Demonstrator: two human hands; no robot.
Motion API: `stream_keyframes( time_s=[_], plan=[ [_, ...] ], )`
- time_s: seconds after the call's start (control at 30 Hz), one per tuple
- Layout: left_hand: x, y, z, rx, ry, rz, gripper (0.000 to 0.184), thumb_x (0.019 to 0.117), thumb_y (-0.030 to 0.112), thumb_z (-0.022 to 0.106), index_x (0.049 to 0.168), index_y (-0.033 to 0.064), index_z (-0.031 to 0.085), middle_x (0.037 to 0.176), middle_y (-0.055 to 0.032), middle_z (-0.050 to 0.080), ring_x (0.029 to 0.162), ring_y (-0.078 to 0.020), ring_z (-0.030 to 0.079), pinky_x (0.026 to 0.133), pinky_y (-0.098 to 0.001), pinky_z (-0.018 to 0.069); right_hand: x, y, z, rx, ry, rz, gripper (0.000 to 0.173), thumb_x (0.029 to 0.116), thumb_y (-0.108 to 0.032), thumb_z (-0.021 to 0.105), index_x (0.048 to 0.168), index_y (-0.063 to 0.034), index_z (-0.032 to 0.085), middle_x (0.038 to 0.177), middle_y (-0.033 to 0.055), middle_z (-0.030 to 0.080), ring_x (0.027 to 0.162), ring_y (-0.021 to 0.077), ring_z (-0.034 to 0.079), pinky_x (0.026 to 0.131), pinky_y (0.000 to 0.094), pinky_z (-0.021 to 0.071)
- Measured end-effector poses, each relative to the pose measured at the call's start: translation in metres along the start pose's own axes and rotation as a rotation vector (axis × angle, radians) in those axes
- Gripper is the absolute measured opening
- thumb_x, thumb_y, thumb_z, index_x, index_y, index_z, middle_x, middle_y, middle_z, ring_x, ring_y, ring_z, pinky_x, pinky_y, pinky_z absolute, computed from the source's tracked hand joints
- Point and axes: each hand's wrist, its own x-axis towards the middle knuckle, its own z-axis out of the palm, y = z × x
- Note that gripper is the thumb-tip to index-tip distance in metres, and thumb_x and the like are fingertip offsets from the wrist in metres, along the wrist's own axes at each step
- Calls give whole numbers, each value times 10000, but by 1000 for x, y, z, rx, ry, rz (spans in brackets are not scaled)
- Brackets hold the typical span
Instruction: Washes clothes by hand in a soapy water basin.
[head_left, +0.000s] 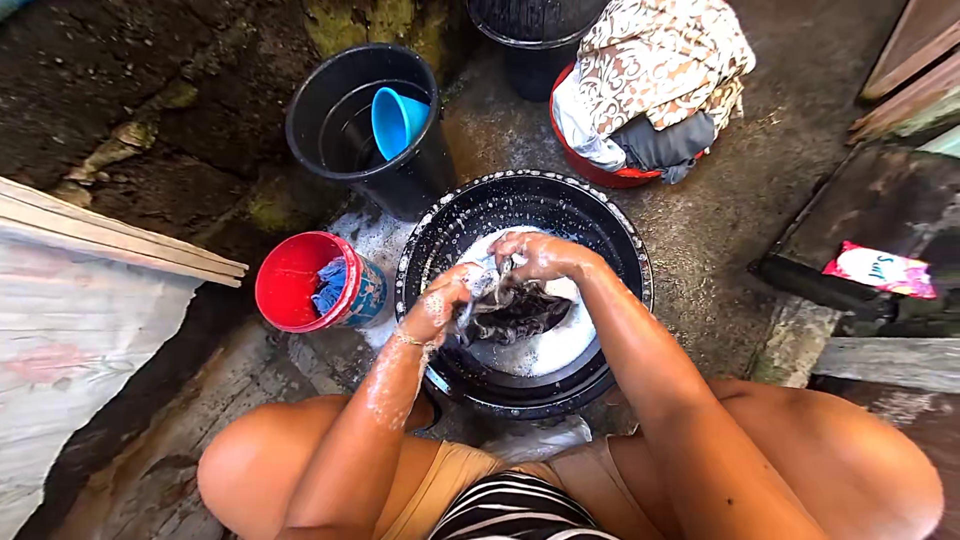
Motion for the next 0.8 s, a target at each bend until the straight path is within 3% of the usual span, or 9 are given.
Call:
stream_keyframes(
  time_s=[0.07, 0.13, 0.2, 0.27, 0.33, 0.4, 0.47, 0.63, 0.8],
  plan=[
    [4, -2, -10, 40, -6, 49, 441, 829, 77, 566, 1269, 99, 572, 1064, 18, 664, 865, -33, 627, 714, -231, 550, -6, 3, -7, 70, 111, -48, 255, 919, -96, 725, 1136, 37, 720, 1235, 190, 672, 1209, 270, 606, 1080, 448, 448],
    [14, -23, -12, 170, 84, 59, 627, 765, 32, 734, 1346, 54, 499, 1142, -94, 631, 914, -135, 627, 759, -330, 560, -6, 0, -2, 174, 281, -76, 129, 907, -54, 688, 988, 43, 712, 1078, 166, 688, 1073, 224, 627, 976, 420, 482],
    [25, -69, -9, 297, 182, 27, 840, 731, 184, 870, 1424, 13, 426, 1188, -189, 608, 992, -253, 632, 838, -443, 561, -4, -5, 5, 264, 417, -37, 69, 913, -54, 672, 908, 14, 669, 997, 127, 665, 996, 184, 611, 908, 404, 488],
    [29, -120, -1, 376, 137, -94, 984, 733, 332, 902, 1490, -18, 379, 1327, -243, 591, 1212, -313, 605, 1039, -483, 510, -7, -11, 8, 335, 545, -4, 61, 904, -60, 651, 915, -1, 662, 1002, 108, 658, 993, 161, 606, 900, 395, 493],
    [28, -157, 8, 448, 17, -190, 866, 839, 325, 823, 1502, -34, 397, 1435, -248, 541, 1362, -314, 516, 1175, -459, 393, -17, -22, 3, 413, 677, -20, 69, 887, -55, 646, 935, -13, 672, 1037, 81, 668, 1009, 107, 612, 911, 329, 513],
    [30, -161, 12, 445, 48, -242, 502, 1001, 196, 629, 1435, -24, 506, 1402, -235, 578, 1339, -307, 543, 1168, -449, 396, -27, -37, -7, 482, 801, -117, 49, 861, -38, 641, 892, -73, 654, 969, -11, 640, 947, 32, 595, 868, 255, 516],
    [36, -134, 5, 357, 161, -242, 364, 1049, 82, 501, 1388, -38, 556, 1370, -241, 600, 1305, -308, 567, 1148, -448, 415, -39, -51, -21, 566, 915, -236, 111, 858, -20, 654, 907, -118, 667, 951, -59, 653, 922, 20, 617, 848, 250, 547],
    [51, -28, -45, 280, 437, 113, 275, 1021, 55, 533, 1270, -37, 607, 1215, -182, 661, 1106, -223, 644, 998, -447, 518, -78, -87, -81, 593, 1193, -412, 148, 932, -47, 640, 964, -192, 633, 839, -93, 664, 691, 31, 623, 628, 239, 569],
    [45, 117, -96, 443, 521, 545, 130, 969, 103, 584, 1010, -9, 637, 916, -11, 645, 831, -16, 601, 799, -253, 530, -106, -131, -140, 467, 1289, -549, 126, 993, -26, 530, 1032, -141, 561, 876, -53, 664, 761, 68, 660, 729, 277, 601]
  ],
)
